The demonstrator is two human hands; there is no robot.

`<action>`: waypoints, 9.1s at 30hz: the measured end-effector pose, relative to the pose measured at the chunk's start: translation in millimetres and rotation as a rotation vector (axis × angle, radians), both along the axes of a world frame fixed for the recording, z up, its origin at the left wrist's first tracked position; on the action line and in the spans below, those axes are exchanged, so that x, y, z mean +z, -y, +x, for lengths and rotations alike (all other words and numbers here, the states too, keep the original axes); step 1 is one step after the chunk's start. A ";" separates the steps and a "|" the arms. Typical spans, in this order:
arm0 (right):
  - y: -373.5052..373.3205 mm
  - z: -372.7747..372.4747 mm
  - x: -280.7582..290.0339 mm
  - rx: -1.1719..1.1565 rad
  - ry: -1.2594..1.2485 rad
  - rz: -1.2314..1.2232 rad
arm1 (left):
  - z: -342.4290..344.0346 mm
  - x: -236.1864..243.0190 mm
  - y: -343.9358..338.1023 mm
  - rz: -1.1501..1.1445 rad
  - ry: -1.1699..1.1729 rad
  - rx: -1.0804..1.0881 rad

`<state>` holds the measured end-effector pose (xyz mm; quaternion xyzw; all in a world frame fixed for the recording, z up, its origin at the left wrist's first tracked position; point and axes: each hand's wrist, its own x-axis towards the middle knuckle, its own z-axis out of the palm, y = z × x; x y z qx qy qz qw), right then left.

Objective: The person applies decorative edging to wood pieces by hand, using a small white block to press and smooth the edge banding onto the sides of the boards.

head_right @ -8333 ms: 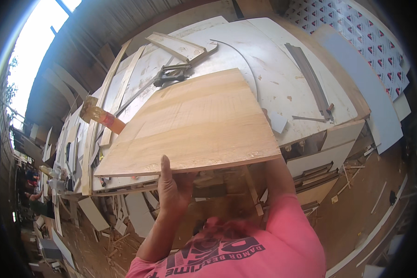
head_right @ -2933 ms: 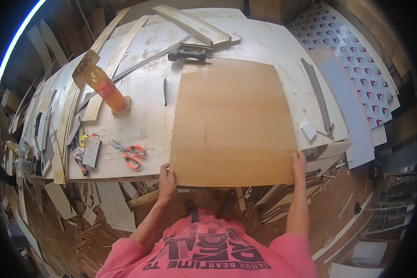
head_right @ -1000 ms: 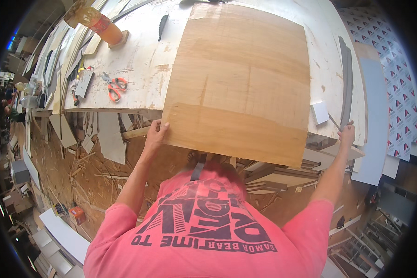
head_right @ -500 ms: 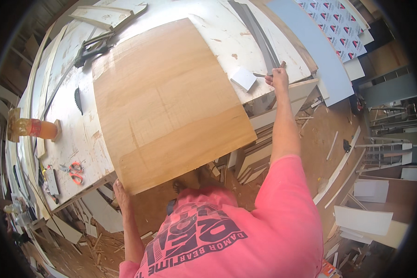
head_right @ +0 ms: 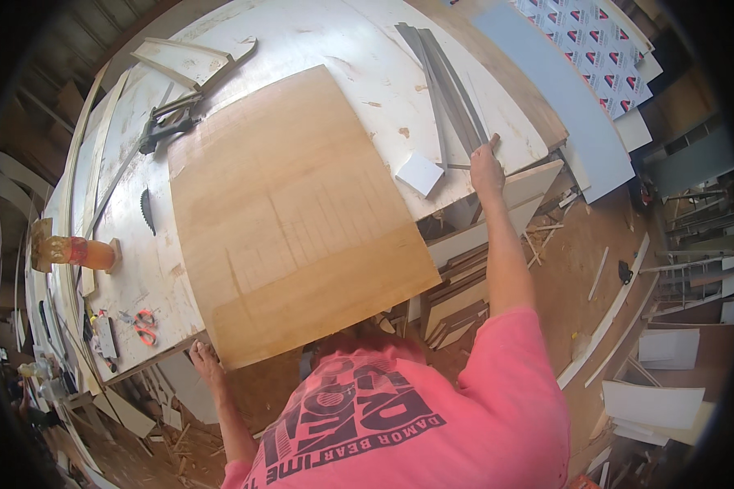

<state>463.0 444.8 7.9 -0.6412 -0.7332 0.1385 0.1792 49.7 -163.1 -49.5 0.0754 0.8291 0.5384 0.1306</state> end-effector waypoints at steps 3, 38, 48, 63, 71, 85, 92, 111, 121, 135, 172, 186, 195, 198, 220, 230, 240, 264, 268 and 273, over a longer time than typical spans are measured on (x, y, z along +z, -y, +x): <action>-6.6 1.9 -2.0 -0.007 -0.085 0.055 | -7.9 -5.0 0.1 -0.021 0.016 -0.006; 215.2 16.5 17.0 0.224 -0.547 -0.570 | 15.5 12.3 23.1 0.558 0.640 0.135; 238.3 13.7 73.4 0.374 -0.362 -0.910 | -5.2 67.8 16.0 0.631 0.324 0.069; 272.9 5.8 19.1 0.226 -0.966 -1.156 | -41.5 45.1 -29.3 -0.153 0.178 -0.177; 319.0 -27.3 5.6 0.202 -1.075 -1.279 | 42.1 26.9 -26.8 -0.006 0.239 -0.229; 450.5 -89.7 18.4 0.177 -0.966 -1.207 | 142.5 42.9 -53.3 0.282 1.019 -0.499; 469.4 -89.8 16.0 0.220 -0.859 -1.108 | 106.0 33.4 -52.8 0.259 0.990 -0.538; 502.5 -84.4 -0.6 0.010 -0.539 -0.633 | 57.8 16.7 -88.5 0.357 0.794 -0.485; 488.8 -88.0 -22.0 -0.273 -1.178 -0.537 | 91.2 44.1 -89.0 0.380 0.915 -0.558; 467.6 -12.7 25.9 -0.146 -0.933 -0.314 | -14.1 48.3 -139.6 0.804 0.915 -0.291; 118.6 -9.4 -32.4 0.235 -0.219 -0.457 | 100.4 -0.5 -135.9 0.660 0.847 0.070; 198.6 1.0 -28.9 0.047 -0.874 -0.509 | 98.6 -2.7 -130.9 0.657 0.853 -0.023; 218.0 7.4 -45.8 0.090 -0.790 -0.411 | 86.4 23.6 -118.0 0.716 0.870 0.116; 219.4 2.7 -38.9 0.068 -0.775 -0.437 | 58.9 10.0 -88.2 0.756 0.745 0.216; 182.2 -21.2 -41.6 0.038 -1.130 -0.473 | -6.4 -7.4 -52.2 0.494 0.637 0.152; 197.2 -25.1 -60.3 -0.022 -1.211 -0.368 | -12.4 -6.2 -50.0 0.465 0.596 0.140; 176.5 -12.4 -29.2 -0.080 -0.758 -0.304 | -3.2 -8.1 -47.6 0.482 0.585 0.187; 9.9 9.6 48.8 0.178 -0.539 0.052 | 88.8 -30.1 17.1 -0.040 0.563 0.067; 117.1 -25.7 97.4 0.247 -0.883 -0.062 | 133.7 -114.8 72.9 -0.352 0.772 0.070; 199.3 -15.7 93.1 0.384 -1.049 -0.369 | 195.9 -181.7 77.3 -0.434 0.779 0.000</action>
